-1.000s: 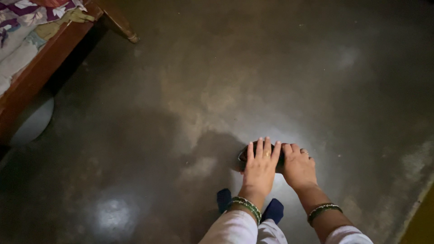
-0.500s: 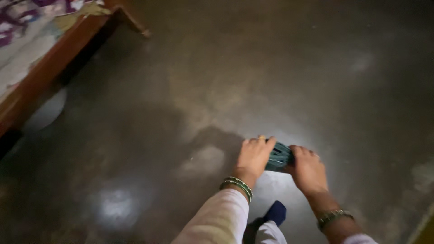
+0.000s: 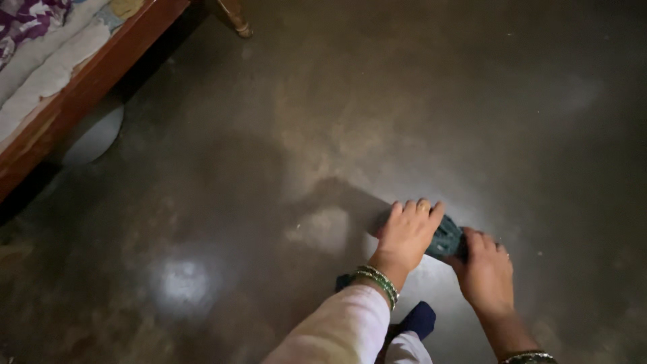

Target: The person folds a green patterned mat by rolling it up and then placing the folded mat into a closet.

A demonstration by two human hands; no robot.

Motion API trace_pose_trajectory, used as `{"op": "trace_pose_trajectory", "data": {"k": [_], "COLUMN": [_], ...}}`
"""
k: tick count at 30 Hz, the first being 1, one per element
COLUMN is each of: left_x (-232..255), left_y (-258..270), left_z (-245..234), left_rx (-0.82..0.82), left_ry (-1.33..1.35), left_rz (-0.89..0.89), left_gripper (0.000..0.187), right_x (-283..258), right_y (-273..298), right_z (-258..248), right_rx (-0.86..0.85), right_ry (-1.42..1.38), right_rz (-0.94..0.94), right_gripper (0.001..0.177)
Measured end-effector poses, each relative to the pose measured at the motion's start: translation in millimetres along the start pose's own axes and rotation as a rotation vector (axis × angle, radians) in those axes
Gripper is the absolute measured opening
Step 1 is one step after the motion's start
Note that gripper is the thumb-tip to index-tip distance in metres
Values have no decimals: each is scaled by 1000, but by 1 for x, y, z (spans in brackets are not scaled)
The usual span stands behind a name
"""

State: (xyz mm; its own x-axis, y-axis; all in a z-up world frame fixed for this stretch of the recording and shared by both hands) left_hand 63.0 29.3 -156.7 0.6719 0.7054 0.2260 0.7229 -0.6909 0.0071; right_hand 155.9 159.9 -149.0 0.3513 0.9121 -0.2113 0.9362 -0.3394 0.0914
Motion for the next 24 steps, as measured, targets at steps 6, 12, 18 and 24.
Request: {"op": "trace_pose_trajectory", "data": {"k": [6,12,18,24], "left_x": [-4,-13,-14,-15], "left_y": [2,-9,2,5], "left_z": [18,15,-13,-7], "left_rx": [74,-115,159,44], "left_ry": [-32,80,237,281], "left_rz": [-108,-1,-77,-163], "left_gripper": [38,21,40,28], "right_x": [-12,-11,-6,-5], "right_y": [-12,-16,-14,-7], "right_z": [-2,-16,-16,-7], "right_rx": [-78,-161,47,62], "right_ry": [81,12,-95,-100], "right_rz": [-34,221,75,65], "right_gripper": [83,81,71,64]}}
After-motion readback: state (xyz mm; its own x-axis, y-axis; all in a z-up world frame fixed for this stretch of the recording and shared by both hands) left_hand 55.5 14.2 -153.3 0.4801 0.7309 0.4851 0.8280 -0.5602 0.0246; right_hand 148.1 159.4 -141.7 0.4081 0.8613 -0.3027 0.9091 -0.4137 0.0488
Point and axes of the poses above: each hand's wrist, its own y-axis away from the middle knuckle, its own z-axis out of the palm, x = y × z, the point moved 2 cm from there along -y, towards the middle knuckle, and after that the axes turned 6 degrees about y, right-handed, at the moved point
